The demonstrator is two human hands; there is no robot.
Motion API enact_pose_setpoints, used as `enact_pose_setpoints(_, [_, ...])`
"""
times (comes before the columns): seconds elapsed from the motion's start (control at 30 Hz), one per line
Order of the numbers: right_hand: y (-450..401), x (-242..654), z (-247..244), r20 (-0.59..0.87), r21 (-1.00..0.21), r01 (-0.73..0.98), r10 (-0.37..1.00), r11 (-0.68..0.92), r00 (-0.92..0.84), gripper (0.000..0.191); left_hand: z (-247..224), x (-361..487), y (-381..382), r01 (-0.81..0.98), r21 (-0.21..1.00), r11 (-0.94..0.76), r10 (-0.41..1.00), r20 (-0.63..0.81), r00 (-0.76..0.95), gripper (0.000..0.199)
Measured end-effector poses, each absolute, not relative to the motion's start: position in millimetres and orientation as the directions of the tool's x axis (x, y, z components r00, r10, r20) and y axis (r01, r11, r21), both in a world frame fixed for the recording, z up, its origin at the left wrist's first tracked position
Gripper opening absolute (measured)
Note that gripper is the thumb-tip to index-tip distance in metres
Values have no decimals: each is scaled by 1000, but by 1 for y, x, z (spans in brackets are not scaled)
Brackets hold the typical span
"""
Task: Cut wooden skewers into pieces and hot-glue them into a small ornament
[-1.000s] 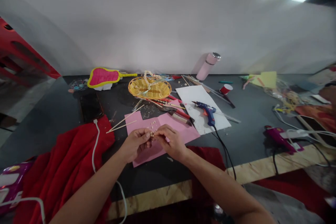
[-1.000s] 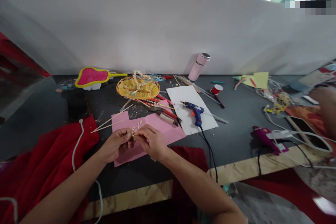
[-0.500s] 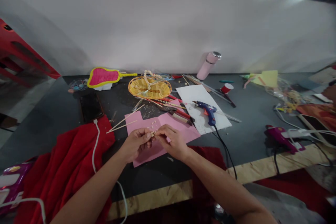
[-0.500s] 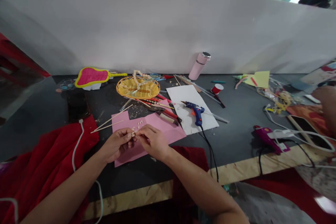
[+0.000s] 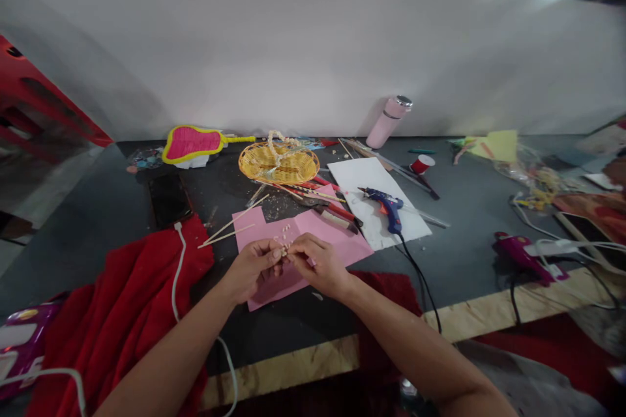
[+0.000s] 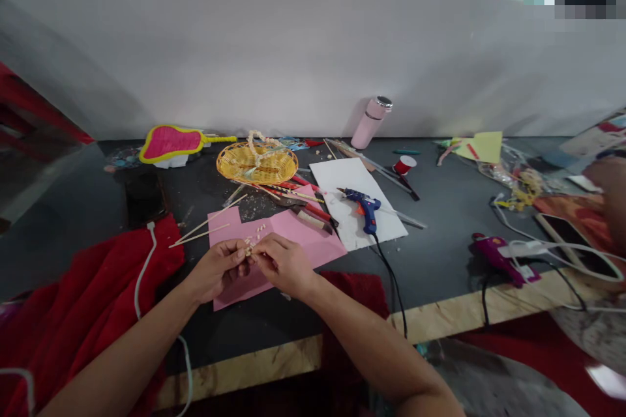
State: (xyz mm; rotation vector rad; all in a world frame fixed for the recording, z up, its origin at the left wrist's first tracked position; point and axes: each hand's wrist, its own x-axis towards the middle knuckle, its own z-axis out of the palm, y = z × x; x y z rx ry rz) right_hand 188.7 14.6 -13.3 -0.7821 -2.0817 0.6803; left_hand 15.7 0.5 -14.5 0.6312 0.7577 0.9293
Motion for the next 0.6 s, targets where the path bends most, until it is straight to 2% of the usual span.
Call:
enact_pose_setpoints(0.37, [15, 192, -12, 480, -709, 280, 734, 647, -480, 9, -13, 15, 0, -438, 774, 457, 874, -299, 383, 22])
enact_pose_setpoints(0.5, [15, 193, -9, 455, -734, 270, 746, 624, -486, 26, -13, 15, 0, -429, 771, 471, 866, -312, 391, 23])
enact_pose_setpoints(0.6, [14, 192, -8, 421, -742, 263, 734, 617, -533, 29, -15, 15, -1, -400, 777, 485, 854, -323, 408, 23])
